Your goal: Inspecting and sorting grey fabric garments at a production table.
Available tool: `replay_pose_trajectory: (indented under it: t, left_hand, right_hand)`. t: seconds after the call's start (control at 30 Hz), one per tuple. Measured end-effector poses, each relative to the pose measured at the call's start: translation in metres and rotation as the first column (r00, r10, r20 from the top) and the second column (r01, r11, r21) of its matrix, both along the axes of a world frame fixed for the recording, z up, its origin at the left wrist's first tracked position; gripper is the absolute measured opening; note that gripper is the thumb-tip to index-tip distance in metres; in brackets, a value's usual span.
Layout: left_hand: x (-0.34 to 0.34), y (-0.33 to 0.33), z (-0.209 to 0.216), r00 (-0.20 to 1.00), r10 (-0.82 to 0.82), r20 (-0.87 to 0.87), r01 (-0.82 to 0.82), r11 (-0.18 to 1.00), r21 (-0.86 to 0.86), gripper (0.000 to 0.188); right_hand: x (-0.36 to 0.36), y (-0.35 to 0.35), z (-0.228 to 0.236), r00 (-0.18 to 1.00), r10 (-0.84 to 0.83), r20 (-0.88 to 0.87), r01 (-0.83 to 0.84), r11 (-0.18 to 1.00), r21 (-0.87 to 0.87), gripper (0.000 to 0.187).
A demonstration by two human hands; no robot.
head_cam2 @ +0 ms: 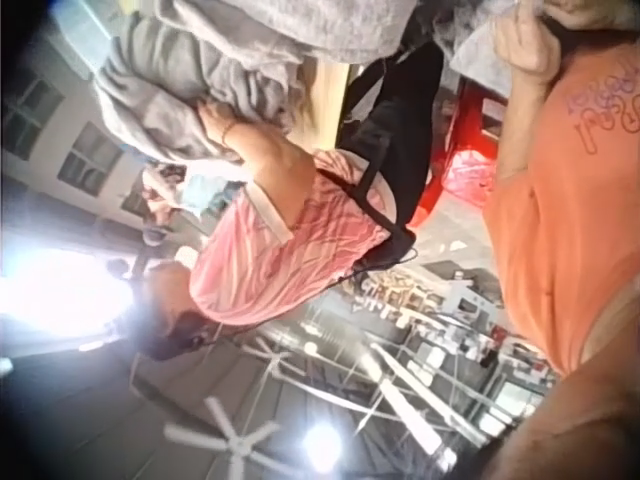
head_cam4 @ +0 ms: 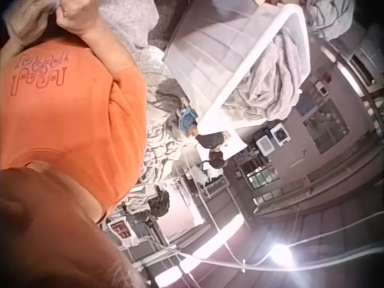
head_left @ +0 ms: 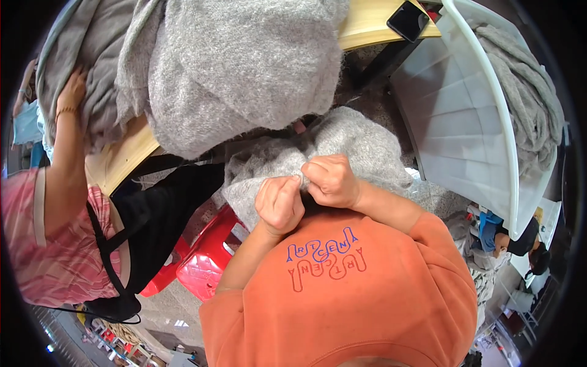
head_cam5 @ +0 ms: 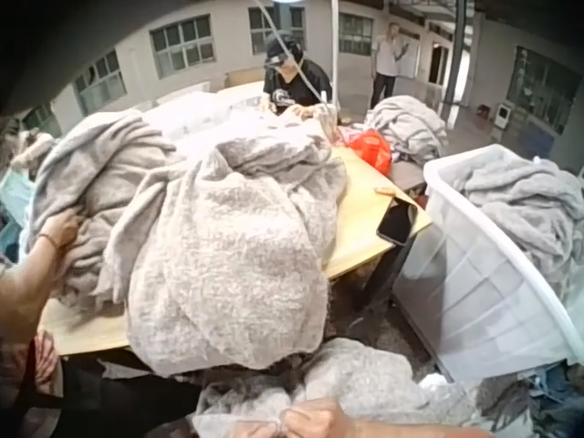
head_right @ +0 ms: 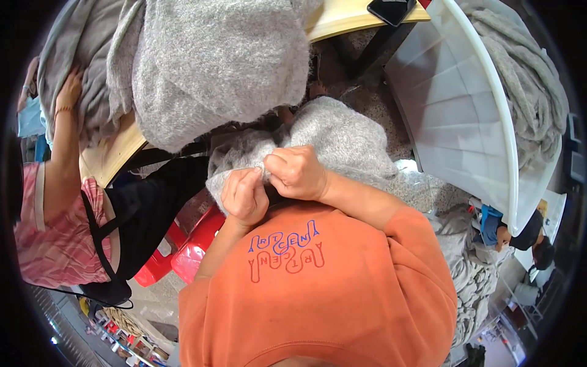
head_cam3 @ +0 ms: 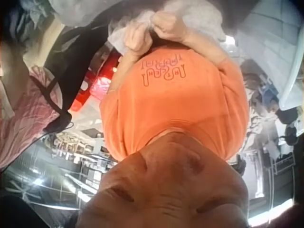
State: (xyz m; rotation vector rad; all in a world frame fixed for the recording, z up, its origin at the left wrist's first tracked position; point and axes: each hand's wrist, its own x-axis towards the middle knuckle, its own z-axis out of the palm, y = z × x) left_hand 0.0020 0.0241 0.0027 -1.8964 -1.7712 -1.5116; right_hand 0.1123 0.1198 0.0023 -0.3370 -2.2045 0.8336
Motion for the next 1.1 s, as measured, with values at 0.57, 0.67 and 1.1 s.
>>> replay_pose_trajectory:
  t: [0.57, 0.67, 1.1]
  left_hand:
    - [0.004, -0.005, -0.003, 0.998, -0.047, -0.032, 0.046, 0.999, -0.011, 0.025]
    - [0.004, -0.006, -0.003, 0.998, -0.066, 0.011, 0.067, 0.998, -0.013, 0.025]
    - [-0.01, 0.004, -0.011, 0.931, 0.0, 0.365, 0.056, 0.988, -0.142, 0.022]
  right_hand:
    - [0.002, 0.003, -0.01, 0.996, 0.023, -0.087, -0.016, 0.997, 0.079, 0.021]
    - [0.005, 0.007, -0.008, 0.992, 0.101, -0.081, -0.092, 0.99, 0.11, 0.026]
    - [-0.003, 0.0, 0.0, 0.995, 0.04, -0.094, -0.02, 0.979, 0.204, 0.022]
